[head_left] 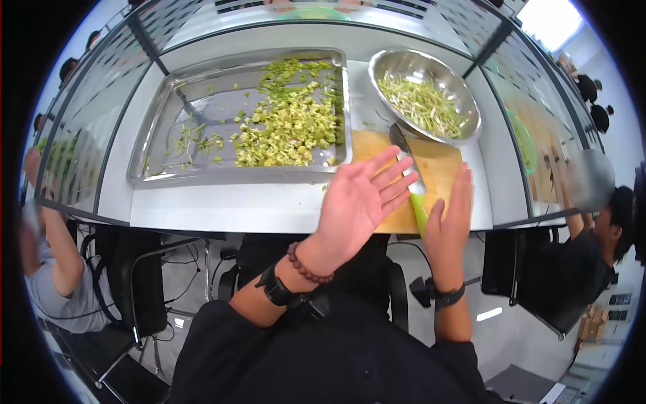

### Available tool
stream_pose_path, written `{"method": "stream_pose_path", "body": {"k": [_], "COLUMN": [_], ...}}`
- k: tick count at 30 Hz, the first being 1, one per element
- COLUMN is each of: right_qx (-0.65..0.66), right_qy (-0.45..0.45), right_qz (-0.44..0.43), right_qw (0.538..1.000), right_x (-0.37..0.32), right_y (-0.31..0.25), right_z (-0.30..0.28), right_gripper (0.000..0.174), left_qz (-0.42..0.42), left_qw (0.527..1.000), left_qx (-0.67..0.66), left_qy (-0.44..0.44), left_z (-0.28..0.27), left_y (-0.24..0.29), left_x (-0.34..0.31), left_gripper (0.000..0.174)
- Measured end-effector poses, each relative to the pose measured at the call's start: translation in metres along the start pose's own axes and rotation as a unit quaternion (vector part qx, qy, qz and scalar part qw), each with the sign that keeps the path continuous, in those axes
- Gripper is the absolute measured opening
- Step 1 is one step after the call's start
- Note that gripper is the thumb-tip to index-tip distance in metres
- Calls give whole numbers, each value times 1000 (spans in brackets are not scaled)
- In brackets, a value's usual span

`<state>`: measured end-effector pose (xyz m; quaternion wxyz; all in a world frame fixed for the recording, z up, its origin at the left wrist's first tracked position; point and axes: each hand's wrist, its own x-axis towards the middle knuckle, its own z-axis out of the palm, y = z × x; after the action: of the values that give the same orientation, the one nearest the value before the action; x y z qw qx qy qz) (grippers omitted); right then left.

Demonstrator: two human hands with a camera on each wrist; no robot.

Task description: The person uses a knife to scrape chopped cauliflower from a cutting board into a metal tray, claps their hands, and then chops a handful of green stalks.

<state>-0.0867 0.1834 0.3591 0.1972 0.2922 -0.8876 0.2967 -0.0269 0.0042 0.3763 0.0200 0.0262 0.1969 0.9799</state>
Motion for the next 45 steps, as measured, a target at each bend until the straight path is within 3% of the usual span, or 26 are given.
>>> {"method": "stream_pose_path", "body": {"k": [2,3,6,7,9,12,14,15,17,18,20,22,24,25,27,30,32,33,36,37,40,41,44,45], "right_qx": [23,79,37,-26,134,118,7,-52,-70,-80,37,194,122,83,-29,28,75,95,236,282,254,236,171,142], "right_qy": [72,29,59,64,158,295,175,115,115,108,171,238,244,224,81,56,74,79,148,166,225,228,104,36], "right_qz": [-161,-231,-300,-210,-11,21,-220,-337,-219,-160,-74,13,-39,-75,-318,-239,-182,-151,21,55,19,-28,-209,-232], "right_qw": [984,969,951,975,978,948,960,933,966,978,982,952,961,968,944,969,978,981,960,943,940,944,957,962], "right_x": [-12,-22,-6,1,19,11,-18,-22,-11,-4,11,16,-3,-14,-29,-22,-3,3,18,17,3,-6,-28,-30], "right_y": [-30,-42,-40,-27,-10,-37,-50,-54,-53,-50,-38,-35,-63,-72,-59,-87,-74,-67,-52,-54,-70,-78,-93,-99], "right_z": [-12,-8,4,4,3,-11,2,8,8,4,1,3,-2,-3,22,45,40,35,42,40,46,47,42,46], "right_gripper": [51,51,54,55,58,56,57,58,58,58,57,60,58,55,50,45,47,48,47,43,38,33,37,40], "left_qz": [2,-34,-9,-48,-121,-99,-67,-49,-14,-46,-113,-145,-147,-147,-145,-136,-125,-166,-66,-77,-107,-74,-50,-69], "left_qw": [995,995,984,983,979,984,972,957,917,927,940,951,956,970,953,913,875,907,917,939,970,981,998,996], "left_qx": [103,94,139,130,121,33,185,243,352,320,257,172,81,84,182,324,416,364,341,267,42,132,36,-5], "left_qy": [18,16,-115,-116,-112,-146,-130,-148,-186,-189,-192,-213,-241,-177,-192,-209,-215,-132,-195,-202,-214,-119,-32,-59], "left_z": [3,3,5,11,29,9,4,-4,-9,-11,3,-1,-31,-37,-38,-38,-36,-27,-31,-35,-52,-44,-46,-47], "left_y": [-10,-19,-57,-50,-25,-26,-29,-39,-45,-47,-25,-2,1,-3,-3,-4,-2,-2,15,24,52,55,54,55], "left_x": [1,5,-10,-11,-17,-11,-11,-17,-23,-23,-25,-24,-12,-9,-13,-27,-31,-34,-40,-41,-41,-46,-42,-44], "left_gripper": [63,64,65,65,66,63,61,61,60,59,58,58,57,51,48,45,43,43,51,52,55,59,65,72]}}
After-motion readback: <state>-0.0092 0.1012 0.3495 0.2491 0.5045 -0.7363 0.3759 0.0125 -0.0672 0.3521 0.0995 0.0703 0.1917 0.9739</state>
